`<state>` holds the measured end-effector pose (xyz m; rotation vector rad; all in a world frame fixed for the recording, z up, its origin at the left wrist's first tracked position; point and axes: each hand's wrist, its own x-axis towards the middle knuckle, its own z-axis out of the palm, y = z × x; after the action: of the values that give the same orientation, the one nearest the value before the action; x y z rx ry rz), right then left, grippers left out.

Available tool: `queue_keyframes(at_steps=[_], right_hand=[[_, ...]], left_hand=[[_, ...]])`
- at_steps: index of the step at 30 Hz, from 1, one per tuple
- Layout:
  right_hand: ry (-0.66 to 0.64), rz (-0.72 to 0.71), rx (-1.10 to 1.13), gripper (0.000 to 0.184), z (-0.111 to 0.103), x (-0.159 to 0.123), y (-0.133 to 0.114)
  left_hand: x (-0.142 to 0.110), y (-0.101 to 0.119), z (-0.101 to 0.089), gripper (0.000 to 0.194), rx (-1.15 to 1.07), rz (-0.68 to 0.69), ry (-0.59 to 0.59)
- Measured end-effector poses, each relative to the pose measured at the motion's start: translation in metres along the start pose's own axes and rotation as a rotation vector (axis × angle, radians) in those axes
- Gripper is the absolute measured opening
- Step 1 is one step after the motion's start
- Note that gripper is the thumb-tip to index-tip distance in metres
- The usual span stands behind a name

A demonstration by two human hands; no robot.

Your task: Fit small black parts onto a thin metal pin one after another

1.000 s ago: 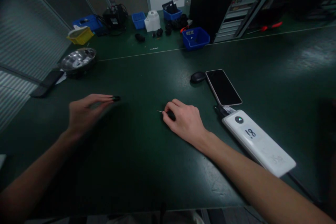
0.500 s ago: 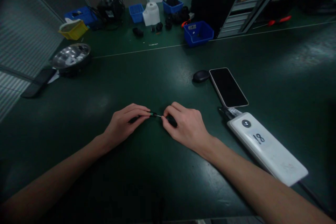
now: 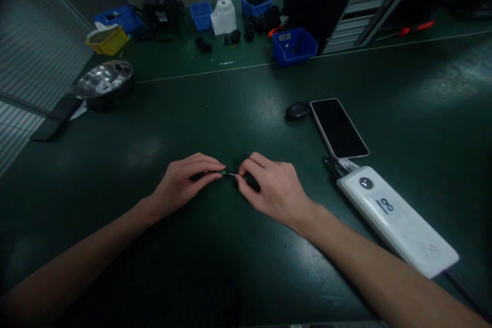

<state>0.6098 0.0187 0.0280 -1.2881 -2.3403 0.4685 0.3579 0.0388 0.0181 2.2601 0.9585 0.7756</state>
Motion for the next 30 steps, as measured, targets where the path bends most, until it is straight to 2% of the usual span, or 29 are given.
queue_keyframes(at_steps=[10,18,30], right_hand=[[-0.014,-0.028,0.029,0.018,-0.0003,-0.0003,-0.0008],[-0.023,-0.078,0.004,0.021,0.0004,-0.0009,-0.0005],[0.056,0.011,0.014,0.022,-0.0025,-0.0001,0.0004]], left_hand=[[-0.0022,0.0014,0.0016,0.023,-0.017,0.009,0.025],[-0.0022,0.0014,0.0039,0.023,0.019,0.084,0.000],[-0.0015,0.0062,0.0025,0.038,0.103,0.044,-0.042]])
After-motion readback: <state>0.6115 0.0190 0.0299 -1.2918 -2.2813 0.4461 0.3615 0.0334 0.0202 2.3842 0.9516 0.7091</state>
